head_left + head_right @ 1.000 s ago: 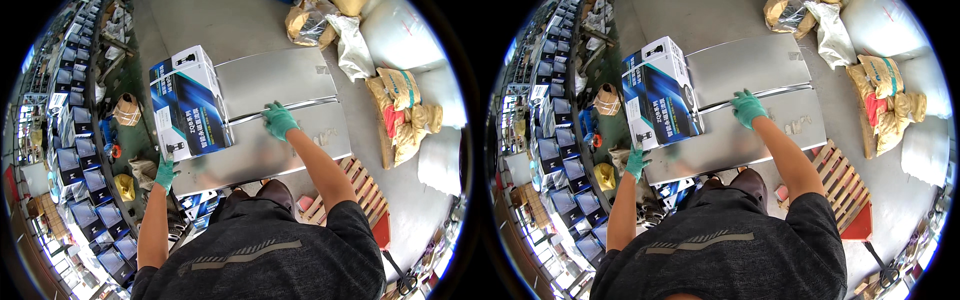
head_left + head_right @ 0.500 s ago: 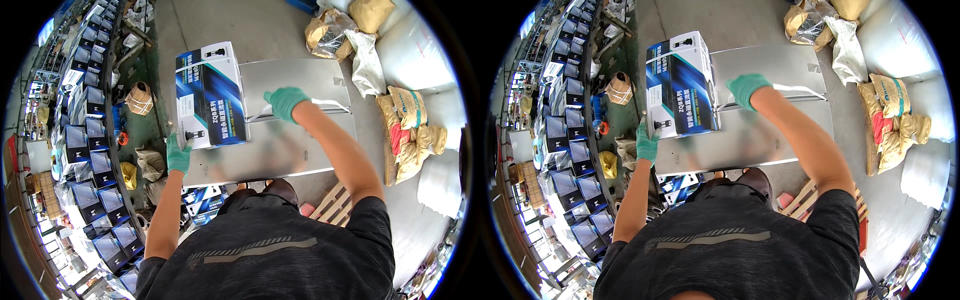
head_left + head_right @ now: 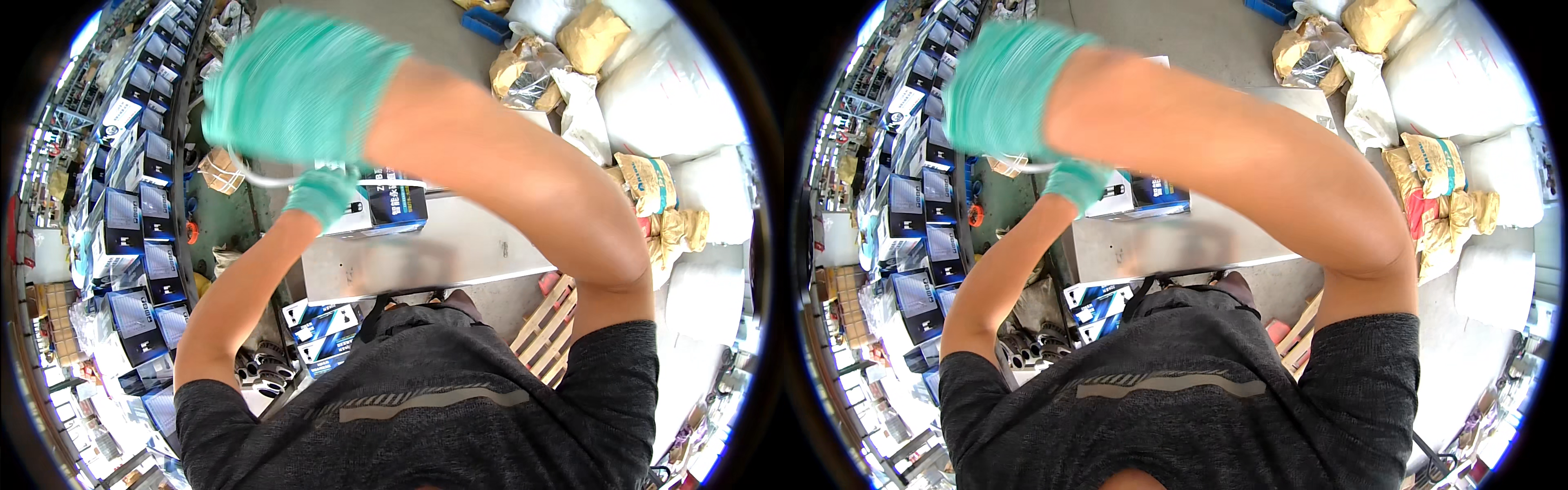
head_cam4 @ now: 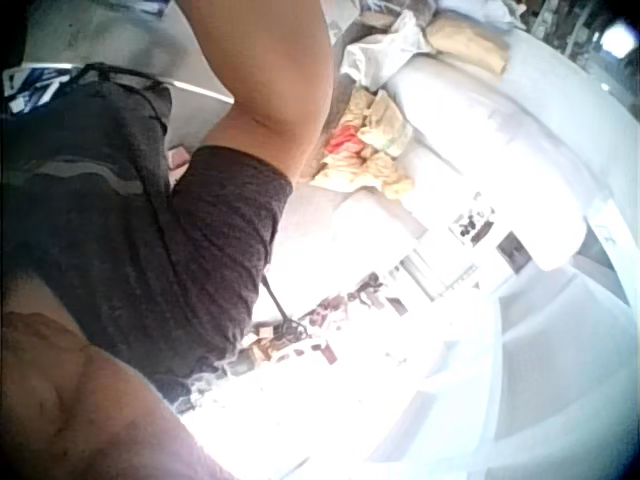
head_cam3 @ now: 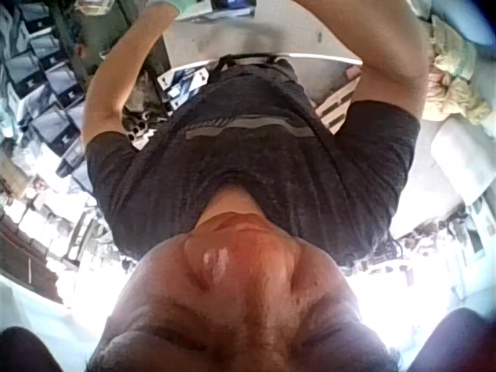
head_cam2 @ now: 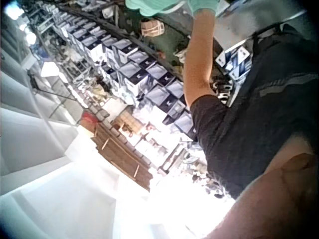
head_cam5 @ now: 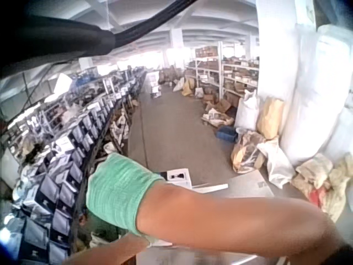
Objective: The person picks up rectangular product boxes from a floor pile and places them onto a metal table. They secure each box with a white plastic strap using a handheld strapping tool, then lift the secured box and place it onto a wooden pallet. This process is repeated for multiple boxes.
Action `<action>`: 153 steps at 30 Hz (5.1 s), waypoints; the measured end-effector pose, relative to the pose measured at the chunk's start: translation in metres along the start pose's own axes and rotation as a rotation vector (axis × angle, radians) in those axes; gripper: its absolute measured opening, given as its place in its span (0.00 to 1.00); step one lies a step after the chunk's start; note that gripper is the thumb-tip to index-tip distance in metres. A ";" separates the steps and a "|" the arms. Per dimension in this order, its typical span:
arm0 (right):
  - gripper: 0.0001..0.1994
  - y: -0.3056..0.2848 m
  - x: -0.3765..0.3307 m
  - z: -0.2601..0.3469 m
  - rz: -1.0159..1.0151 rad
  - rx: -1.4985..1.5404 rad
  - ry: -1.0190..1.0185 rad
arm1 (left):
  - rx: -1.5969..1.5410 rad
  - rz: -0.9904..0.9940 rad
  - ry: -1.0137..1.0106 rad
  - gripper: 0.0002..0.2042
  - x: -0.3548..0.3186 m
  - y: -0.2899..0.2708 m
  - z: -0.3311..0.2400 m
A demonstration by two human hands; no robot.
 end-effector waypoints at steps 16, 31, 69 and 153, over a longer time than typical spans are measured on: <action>0.48 0.350 -0.201 0.025 0.347 0.825 1.511 | -0.144 0.068 -0.628 0.20 -0.184 0.233 0.263; 0.44 0.342 -0.197 0.027 0.424 0.661 1.533 | -2.406 -0.265 -0.755 0.11 -0.162 0.269 0.233; 0.41 0.354 -0.196 0.026 0.399 0.666 1.556 | -1.886 -0.090 -0.426 0.16 -0.002 0.319 0.065; 0.36 0.348 -0.475 0.324 -1.295 2.484 1.461 | -2.356 0.360 -0.030 0.25 0.071 0.240 -0.040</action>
Point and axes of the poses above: each hand's wrist, its own x-axis towards the middle knuckle, its own y-axis out of the palm, z = x × y, the point moved 6 cm from there along x, towards the middle knuckle, and after that the axes turned 8 degrees about z, right-handed, at the moved point
